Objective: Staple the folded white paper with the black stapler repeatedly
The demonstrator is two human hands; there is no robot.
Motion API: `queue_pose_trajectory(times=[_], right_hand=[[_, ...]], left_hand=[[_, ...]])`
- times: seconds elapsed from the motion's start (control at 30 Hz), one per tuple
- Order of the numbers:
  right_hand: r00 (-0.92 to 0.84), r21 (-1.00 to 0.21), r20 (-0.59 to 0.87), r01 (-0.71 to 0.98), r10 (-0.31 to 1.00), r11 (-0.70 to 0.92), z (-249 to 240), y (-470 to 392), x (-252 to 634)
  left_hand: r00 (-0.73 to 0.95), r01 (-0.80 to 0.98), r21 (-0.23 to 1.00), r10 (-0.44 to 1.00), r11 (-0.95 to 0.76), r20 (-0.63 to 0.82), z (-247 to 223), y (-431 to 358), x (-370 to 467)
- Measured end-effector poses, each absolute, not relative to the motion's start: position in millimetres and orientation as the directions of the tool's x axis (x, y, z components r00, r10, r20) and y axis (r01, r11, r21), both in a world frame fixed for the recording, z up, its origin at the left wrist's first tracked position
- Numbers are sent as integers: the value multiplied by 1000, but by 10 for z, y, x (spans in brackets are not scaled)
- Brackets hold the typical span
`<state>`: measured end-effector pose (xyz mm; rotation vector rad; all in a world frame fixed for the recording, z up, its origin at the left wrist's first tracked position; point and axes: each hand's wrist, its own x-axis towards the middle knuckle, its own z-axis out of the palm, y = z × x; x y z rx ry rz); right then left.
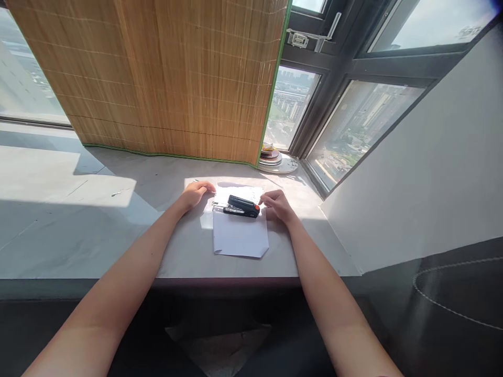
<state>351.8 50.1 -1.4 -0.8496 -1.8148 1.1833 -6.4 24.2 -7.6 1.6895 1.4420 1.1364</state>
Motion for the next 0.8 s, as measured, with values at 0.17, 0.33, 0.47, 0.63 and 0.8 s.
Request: queue_pose_trajectory(times=[0.17, 0.33, 0.47, 0.63, 0.8], right_hand=[[-629, -801, 379, 145, 679, 581, 45, 428, 3335], [-689, -720, 421, 143, 591, 679, 18, 343, 3153], [-571, -749, 497, 98, 653, 655, 32, 256, 3092], [-407, -435, 770, 229, 492, 870, 44, 216, 2996], [-591, -96, 748, 352, 301, 931, -14, 237, 2960]], left_hand=[[-100, 271, 936, 960, -225, 260, -23, 225, 0], [-145, -311, 938, 983, -153, 112, 49, 201, 84], [64, -498, 857, 991, 132, -116, 12, 196, 90], [336, -522, 765, 915, 377, -222, -3, 140, 97], [407, -543, 700, 874, 464, -264, 111, 61, 164]])
